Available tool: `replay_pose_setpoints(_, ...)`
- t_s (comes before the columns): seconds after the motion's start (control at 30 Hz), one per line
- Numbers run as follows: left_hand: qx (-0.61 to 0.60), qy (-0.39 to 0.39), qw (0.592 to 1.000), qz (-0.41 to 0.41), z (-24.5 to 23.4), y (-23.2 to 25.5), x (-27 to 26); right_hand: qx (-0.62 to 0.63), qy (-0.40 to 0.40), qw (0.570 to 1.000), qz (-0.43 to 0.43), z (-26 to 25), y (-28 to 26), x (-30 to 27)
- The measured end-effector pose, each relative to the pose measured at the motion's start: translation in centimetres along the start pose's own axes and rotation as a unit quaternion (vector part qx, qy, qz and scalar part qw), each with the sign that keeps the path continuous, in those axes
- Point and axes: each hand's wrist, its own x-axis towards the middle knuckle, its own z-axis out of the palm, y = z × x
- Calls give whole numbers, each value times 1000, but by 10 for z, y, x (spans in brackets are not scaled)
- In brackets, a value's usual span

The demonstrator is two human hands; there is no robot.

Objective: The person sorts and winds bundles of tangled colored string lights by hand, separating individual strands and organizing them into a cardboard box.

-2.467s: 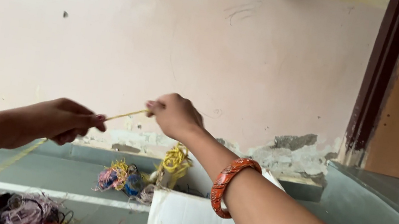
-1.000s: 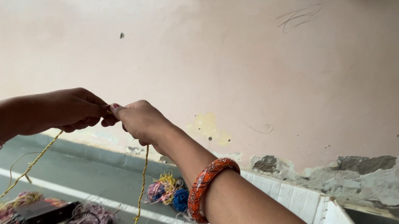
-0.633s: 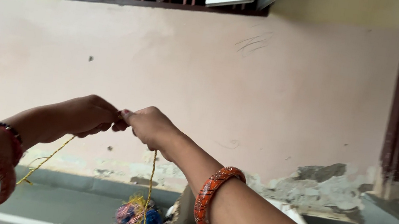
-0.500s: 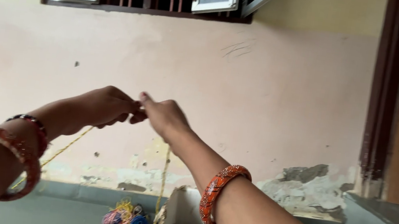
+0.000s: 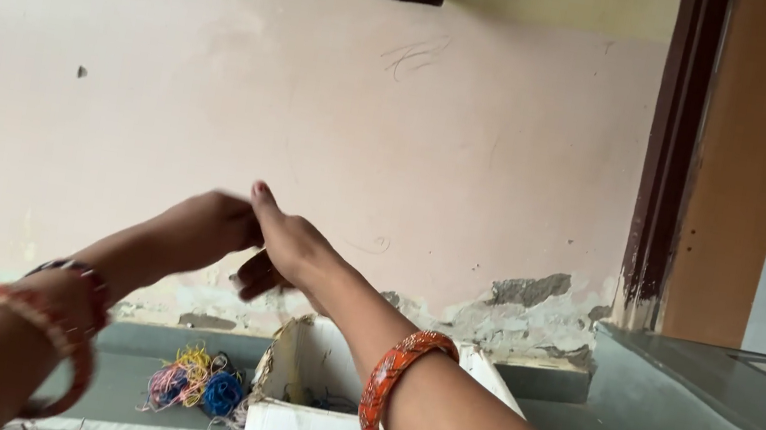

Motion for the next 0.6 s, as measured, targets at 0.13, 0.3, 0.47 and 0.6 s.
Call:
replay_pose_setpoints(0.13,24,-19,998,-57,-14,36,-19,-48,87,995,28,-19,-12,0)
replay_pose_setpoints(0.3,68,-17,996,-58,-10,18,-32,-89,212,971,67,-41,3,-6)
replay_pose_setpoints(0.47,107,-30,990,-91,11,-34,-56,-220,126,962,97,-15,21,-17)
replay_pose_setpoints(0.6,85,-8,994,-68,32,-46,-44,-58,-94,994,15,30,16,-17)
